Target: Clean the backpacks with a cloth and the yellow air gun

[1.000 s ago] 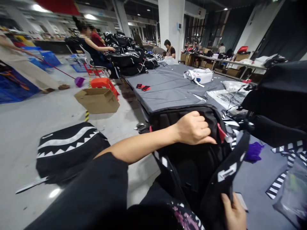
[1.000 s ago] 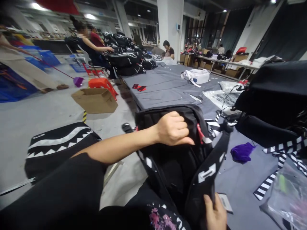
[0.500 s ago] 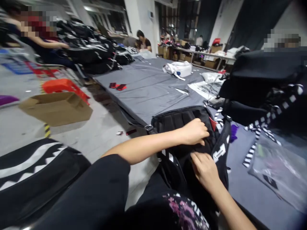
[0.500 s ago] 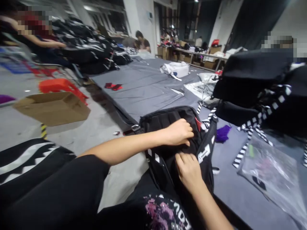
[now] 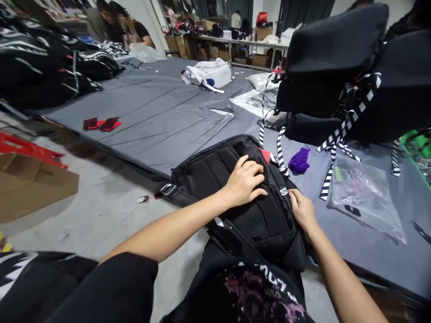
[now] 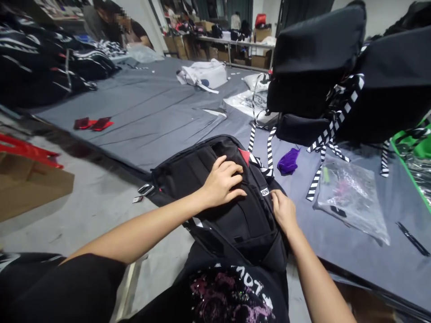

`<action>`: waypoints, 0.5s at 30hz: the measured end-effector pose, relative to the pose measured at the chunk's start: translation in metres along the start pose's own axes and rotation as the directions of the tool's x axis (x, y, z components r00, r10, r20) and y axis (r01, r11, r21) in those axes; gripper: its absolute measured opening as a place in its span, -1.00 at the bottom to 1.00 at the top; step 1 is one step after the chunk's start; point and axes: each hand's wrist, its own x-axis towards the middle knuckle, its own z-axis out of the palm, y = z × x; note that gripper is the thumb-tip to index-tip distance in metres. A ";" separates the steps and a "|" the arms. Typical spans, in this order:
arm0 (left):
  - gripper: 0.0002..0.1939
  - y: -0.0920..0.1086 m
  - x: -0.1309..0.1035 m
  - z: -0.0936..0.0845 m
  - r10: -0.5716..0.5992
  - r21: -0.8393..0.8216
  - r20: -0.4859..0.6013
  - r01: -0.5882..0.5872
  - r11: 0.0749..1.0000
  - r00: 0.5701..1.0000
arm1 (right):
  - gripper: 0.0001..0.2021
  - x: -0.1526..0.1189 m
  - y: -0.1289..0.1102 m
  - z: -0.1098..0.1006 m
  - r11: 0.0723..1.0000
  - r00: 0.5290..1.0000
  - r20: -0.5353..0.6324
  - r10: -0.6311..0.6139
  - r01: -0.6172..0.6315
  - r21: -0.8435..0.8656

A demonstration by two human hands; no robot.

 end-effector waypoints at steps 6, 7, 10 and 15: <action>-0.67 -0.002 0.003 0.032 -0.085 -0.144 -0.161 0.062 0.988 0.983 | -0.65 0.038 0.026 0.009 0.711 0.972 0.128 0.197 -0.232 0.664; -0.66 -0.005 0.005 0.036 -0.087 -0.161 -0.165 0.060 0.985 0.982 | -0.62 0.044 0.031 0.010 0.639 0.955 0.138 0.262 -0.278 0.717; -0.66 -0.012 0.013 0.048 -0.069 -0.212 -0.174 0.031 0.977 0.982 | -0.56 0.060 0.045 0.011 0.527 0.908 0.123 0.401 -0.339 0.779; -0.67 -0.020 0.022 0.065 -0.068 -0.275 -0.142 0.026 0.961 0.988 | -0.71 0.089 0.070 -0.006 0.723 0.884 -0.160 0.439 -0.242 0.647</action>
